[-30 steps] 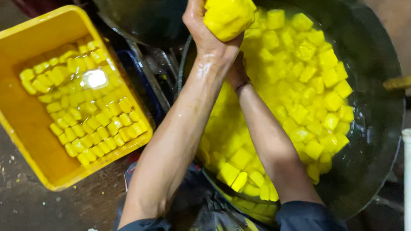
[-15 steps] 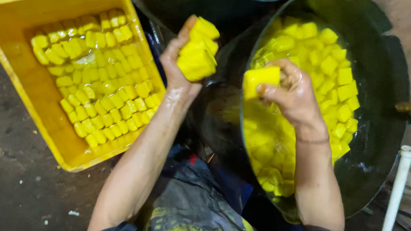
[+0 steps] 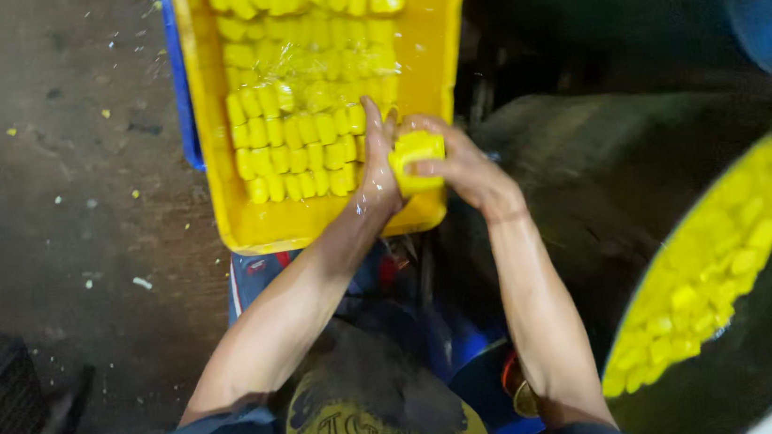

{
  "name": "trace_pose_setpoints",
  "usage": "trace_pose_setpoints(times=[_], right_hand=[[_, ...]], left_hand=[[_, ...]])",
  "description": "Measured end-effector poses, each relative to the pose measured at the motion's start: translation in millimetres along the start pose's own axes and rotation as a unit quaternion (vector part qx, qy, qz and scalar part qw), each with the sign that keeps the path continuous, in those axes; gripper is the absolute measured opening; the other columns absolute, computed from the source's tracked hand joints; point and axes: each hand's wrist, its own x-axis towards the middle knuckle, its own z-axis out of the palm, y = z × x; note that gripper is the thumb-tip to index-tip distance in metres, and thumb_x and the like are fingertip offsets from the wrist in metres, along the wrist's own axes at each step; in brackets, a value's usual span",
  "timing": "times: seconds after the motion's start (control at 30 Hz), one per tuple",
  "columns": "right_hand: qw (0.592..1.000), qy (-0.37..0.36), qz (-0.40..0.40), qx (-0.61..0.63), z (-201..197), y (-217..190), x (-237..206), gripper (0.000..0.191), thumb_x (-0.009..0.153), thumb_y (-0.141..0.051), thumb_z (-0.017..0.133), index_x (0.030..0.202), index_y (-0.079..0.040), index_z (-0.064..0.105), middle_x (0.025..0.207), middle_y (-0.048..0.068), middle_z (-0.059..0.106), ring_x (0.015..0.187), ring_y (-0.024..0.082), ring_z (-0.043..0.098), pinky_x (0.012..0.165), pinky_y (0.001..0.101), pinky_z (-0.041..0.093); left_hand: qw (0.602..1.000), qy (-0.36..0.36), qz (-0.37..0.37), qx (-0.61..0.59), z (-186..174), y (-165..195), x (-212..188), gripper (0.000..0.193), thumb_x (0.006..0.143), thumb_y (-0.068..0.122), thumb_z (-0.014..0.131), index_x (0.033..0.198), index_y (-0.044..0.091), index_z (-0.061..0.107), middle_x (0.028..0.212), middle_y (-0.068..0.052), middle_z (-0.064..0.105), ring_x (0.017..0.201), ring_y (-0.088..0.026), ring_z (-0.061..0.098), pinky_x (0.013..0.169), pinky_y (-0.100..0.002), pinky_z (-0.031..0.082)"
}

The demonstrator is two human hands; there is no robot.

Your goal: The person washes yellow tofu blocks in a large basin of water, rubbing and rinsing each block by hand, then places the cleaned blocks into a yellow plastic crate. At one point they use a metal bowl to scoop water and pour it over the blocks in the crate.

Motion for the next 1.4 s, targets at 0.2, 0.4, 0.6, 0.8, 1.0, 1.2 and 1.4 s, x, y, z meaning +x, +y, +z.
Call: trace_pose_setpoints(times=[0.2,0.4,0.6,0.8,1.0,1.2,1.4], right_hand=[[0.924,0.155,0.087,-0.339,19.5,-9.4,151.6,0.087,0.077,-0.054,0.085,0.137,0.004,0.056,0.128,0.014,0.067,0.122,0.023,0.065,0.102,0.0342,0.052],[0.766,0.280,0.171,-0.553,91.6,7.9,189.9,0.093,0.069,-0.070,0.077,0.139,-0.012,0.061,0.143,0.024,0.056,0.131,0.046,0.055,0.107,0.0516,0.045],[0.923,0.213,0.047,-0.317,50.8,24.1,151.3,0.073,0.084,-0.051,0.074,0.139,-0.007,0.058,0.139,0.016,0.062,0.128,0.030,0.057,0.106,0.0409,0.047],[0.977,0.194,-0.078,0.051,11.6,56.7,11.6,0.057,0.092,-0.026,0.071,0.142,-0.002,0.058,0.119,0.015,0.072,0.110,0.019,0.068,0.094,0.0325,0.055],[0.900,0.302,-0.257,0.182,27.6,54.6,-265.7,0.048,0.098,-0.013,0.064,0.144,-0.007,0.054,0.136,0.014,0.066,0.114,0.015,0.069,0.097,0.0280,0.056],[0.819,0.546,-0.055,-0.168,-111.1,135.0,-387.5,0.029,0.088,-0.013,0.077,0.115,-0.003,0.070,0.089,0.007,0.069,0.080,0.018,0.062,0.072,0.0269,0.053],[0.769,0.499,0.063,-0.394,-202.4,267.2,-321.0,0.061,0.080,-0.020,0.075,0.133,0.005,0.059,0.110,0.029,0.066,0.104,0.046,0.062,0.088,0.0502,0.051]], left_hand=[[0.985,-0.055,0.102,0.127,-48.3,89.9,22.1,0.074,0.100,0.062,0.036,0.143,0.004,0.053,0.134,-0.016,0.062,0.116,-0.028,0.064,0.099,-0.043,0.053],[0.933,0.157,0.148,0.288,-113.7,110.6,-10.8,0.061,0.097,0.049,0.050,0.146,0.013,0.051,0.142,0.000,0.056,0.126,-0.015,0.052,0.096,-0.033,0.043],[0.874,0.161,0.128,0.440,-145.5,92.7,-33.2,0.063,0.091,0.041,0.061,0.145,0.008,0.054,0.139,-0.011,0.063,0.121,-0.025,0.060,0.090,-0.036,0.050],[0.804,0.050,0.166,0.570,-92.7,31.8,-50.3,0.049,0.094,0.029,0.063,0.136,0.004,0.058,0.130,-0.008,0.063,0.113,-0.021,0.063,0.092,-0.035,0.054],[0.731,-0.270,0.338,0.528,53.3,-92.3,-113.7,0.023,0.103,0.006,0.064,0.125,0.002,0.057,0.121,-0.006,0.060,0.108,-0.016,0.060,0.098,-0.031,0.054],[0.279,-0.570,0.241,0.734,142.9,-252.4,-105.6,0.029,0.082,0.003,0.070,0.110,0.003,0.067,0.108,-0.018,0.069,0.099,-0.039,0.067,0.084,-0.047,0.055],[-0.260,-0.451,0.073,0.851,68.7,-377.1,-10.5,0.023,0.093,0.018,0.065,0.114,0.013,0.074,0.127,-0.012,0.071,0.115,-0.029,0.069,0.088,-0.043,0.058]])
